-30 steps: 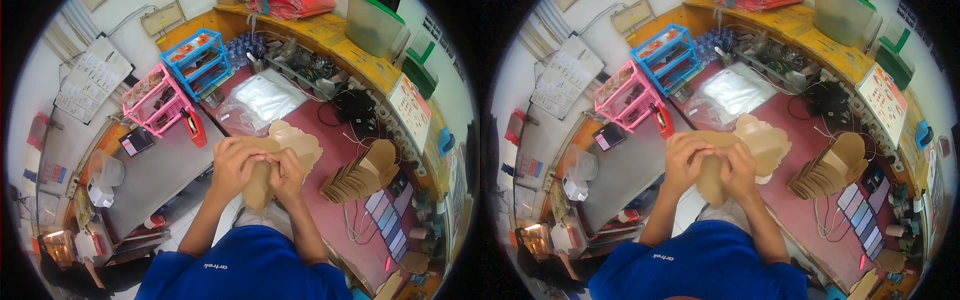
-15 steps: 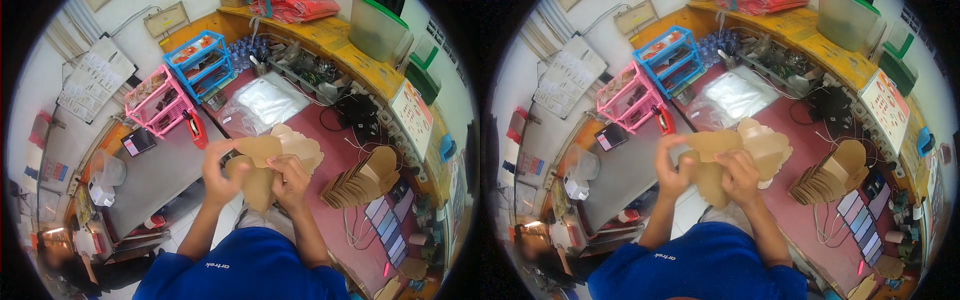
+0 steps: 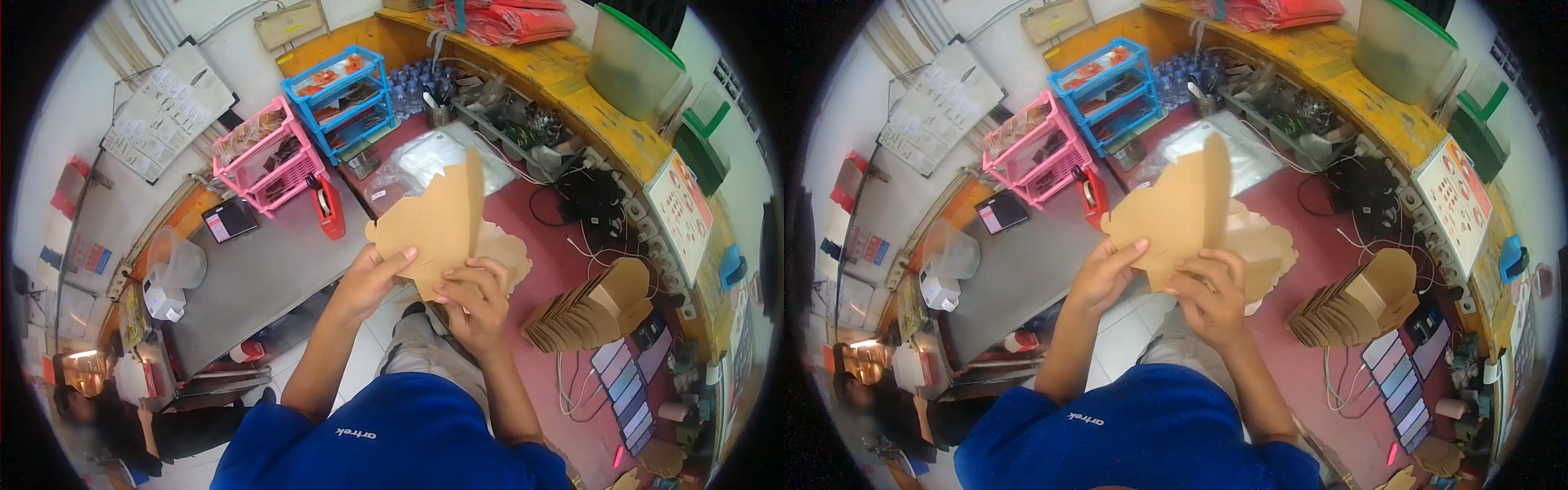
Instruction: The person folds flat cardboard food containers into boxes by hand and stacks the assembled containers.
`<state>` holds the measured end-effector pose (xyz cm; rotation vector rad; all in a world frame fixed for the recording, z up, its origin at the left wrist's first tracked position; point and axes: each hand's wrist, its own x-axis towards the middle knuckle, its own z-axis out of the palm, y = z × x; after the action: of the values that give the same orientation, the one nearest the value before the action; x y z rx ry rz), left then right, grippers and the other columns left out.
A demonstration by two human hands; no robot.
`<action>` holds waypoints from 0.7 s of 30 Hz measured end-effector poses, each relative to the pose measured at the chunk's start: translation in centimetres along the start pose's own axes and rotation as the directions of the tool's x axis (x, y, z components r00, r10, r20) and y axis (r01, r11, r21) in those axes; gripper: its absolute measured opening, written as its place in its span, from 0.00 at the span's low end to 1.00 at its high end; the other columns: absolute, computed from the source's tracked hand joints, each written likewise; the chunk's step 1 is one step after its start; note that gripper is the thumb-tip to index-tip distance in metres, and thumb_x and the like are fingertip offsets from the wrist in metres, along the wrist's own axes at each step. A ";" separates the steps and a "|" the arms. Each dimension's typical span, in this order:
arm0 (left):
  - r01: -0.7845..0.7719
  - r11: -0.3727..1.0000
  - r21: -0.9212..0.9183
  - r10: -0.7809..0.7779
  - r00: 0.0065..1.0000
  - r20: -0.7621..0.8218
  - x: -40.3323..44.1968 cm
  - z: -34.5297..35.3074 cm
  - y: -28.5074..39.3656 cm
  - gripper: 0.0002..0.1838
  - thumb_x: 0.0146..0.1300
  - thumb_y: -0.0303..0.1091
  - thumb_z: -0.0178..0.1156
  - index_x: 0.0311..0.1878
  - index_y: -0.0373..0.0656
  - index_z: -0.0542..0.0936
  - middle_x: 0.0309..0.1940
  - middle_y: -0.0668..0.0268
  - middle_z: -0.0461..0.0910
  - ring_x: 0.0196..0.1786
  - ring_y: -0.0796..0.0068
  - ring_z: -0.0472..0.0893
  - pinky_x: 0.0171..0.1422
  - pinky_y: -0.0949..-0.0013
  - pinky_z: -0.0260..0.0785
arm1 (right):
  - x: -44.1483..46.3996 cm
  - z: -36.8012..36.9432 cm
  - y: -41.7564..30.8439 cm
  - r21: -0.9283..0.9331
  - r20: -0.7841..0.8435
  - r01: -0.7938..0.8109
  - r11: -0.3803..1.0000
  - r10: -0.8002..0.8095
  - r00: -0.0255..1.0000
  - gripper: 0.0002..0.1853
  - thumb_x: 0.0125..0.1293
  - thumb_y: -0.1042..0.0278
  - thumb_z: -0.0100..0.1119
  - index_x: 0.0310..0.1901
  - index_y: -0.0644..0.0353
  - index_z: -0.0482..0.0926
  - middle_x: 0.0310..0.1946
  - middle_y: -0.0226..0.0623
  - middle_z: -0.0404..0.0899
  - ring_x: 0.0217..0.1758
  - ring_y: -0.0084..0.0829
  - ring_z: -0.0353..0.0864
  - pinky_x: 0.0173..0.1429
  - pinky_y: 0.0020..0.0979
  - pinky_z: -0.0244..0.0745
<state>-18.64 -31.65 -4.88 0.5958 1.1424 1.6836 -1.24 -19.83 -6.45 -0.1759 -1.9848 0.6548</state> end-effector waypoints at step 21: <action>-0.296 0.950 0.099 0.308 0.939 -0.150 -0.4 6.5 0.0 0.19 0.82 0.35 0.59 0.70 0.39 0.77 0.61 0.66 0.83 0.62 0.78 0.82 0.66 0.69 0.74 | 4.1 -3.0 -1.8 0.108 -0.023 -0.404 0.908 0.409 0.912 0.05 0.58 0.76 0.71 0.34 0.62 0.84 0.56 0.48 0.74 0.64 0.51 0.79 0.70 0.45 0.72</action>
<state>-13.28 -29.29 -2.00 0.7202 1.2867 1.9888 -0.41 -18.70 -1.28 -0.5497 -1.8786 1.0071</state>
